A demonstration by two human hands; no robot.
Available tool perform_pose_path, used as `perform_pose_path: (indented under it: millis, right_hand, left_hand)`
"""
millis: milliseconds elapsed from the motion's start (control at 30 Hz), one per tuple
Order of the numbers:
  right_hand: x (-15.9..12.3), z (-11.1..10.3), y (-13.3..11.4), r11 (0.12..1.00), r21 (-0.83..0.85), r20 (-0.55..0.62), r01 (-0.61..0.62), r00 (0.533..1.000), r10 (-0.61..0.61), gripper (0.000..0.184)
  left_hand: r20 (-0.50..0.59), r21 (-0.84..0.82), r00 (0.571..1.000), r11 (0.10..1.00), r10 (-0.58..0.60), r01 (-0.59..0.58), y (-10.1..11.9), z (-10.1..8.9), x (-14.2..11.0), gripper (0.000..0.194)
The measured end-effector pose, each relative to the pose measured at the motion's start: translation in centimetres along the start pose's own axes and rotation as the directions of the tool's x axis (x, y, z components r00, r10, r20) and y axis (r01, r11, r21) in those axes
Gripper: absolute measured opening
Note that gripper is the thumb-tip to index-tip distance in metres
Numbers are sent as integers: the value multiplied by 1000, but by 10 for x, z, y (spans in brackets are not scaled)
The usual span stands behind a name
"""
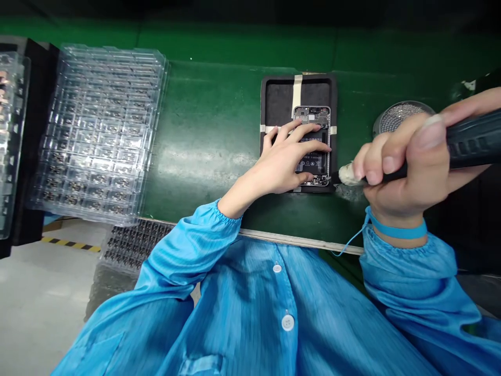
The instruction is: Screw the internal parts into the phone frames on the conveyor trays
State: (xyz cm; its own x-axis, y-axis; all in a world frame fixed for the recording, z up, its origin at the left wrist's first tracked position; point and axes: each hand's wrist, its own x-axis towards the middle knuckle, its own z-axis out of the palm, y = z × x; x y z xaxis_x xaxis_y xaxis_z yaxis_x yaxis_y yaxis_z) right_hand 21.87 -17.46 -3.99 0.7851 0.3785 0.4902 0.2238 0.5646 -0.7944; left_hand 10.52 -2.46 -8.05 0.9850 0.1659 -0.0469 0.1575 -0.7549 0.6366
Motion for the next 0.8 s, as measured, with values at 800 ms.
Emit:
perform_pose_path:
  millis: [800]
  right_hand:
    - [-1, -9, 23, 989, -53, 364, -135, 920, 145, 49]
  left_hand:
    - [-6, -8, 1000, 1000, 4, -4, -5, 10, 4, 77]
